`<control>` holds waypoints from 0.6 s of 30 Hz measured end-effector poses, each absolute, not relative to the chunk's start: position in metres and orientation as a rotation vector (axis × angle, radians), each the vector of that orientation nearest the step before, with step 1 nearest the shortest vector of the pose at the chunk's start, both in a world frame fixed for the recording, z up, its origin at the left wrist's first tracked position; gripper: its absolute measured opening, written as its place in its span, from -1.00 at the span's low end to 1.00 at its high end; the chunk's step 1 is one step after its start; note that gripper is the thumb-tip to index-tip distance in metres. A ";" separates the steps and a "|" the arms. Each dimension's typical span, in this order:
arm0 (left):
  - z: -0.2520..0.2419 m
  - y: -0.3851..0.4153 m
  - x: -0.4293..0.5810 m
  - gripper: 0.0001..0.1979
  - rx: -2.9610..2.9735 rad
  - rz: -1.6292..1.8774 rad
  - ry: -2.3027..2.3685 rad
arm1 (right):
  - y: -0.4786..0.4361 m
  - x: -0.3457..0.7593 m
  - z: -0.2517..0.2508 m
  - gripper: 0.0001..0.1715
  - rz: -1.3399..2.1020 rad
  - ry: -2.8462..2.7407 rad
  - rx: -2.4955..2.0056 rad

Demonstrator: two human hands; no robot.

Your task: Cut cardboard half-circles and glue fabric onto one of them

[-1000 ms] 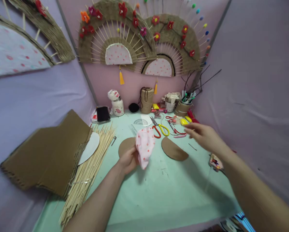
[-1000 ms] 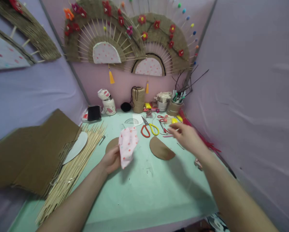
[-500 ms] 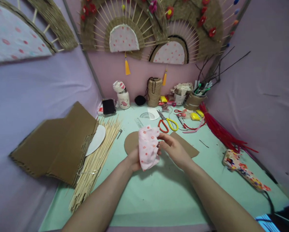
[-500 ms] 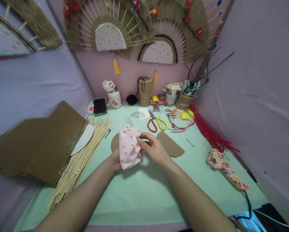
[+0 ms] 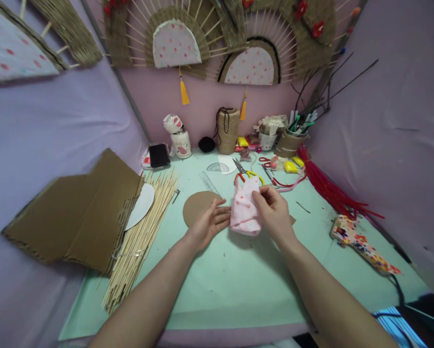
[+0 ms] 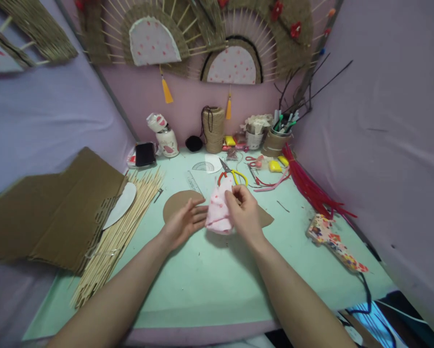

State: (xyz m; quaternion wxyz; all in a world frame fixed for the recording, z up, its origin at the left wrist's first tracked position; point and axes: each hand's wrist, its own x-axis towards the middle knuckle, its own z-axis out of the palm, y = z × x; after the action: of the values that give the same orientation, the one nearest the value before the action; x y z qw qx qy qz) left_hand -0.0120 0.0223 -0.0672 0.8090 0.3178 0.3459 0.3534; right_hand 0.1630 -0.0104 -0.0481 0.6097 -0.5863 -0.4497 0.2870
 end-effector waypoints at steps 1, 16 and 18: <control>-0.067 0.021 -0.011 -0.52 0.744 0.832 0.750 | -0.010 0.164 -0.049 -0.78 0.626 -1.047 -1.364; -0.060 0.021 -0.008 -0.74 0.634 1.060 0.833 | -0.010 0.165 -0.049 -0.63 0.853 -1.102 -1.339; -0.046 0.014 -0.014 -0.75 0.568 1.114 0.791 | -0.016 0.173 -0.048 -0.59 0.923 -0.957 -1.292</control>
State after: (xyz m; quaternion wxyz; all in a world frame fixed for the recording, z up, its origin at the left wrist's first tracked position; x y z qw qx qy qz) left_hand -0.0144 0.0141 -0.0462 0.7386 0.2589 0.3603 0.5075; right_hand 0.1730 -0.0158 -0.0476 0.6004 -0.5574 -0.4128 0.3982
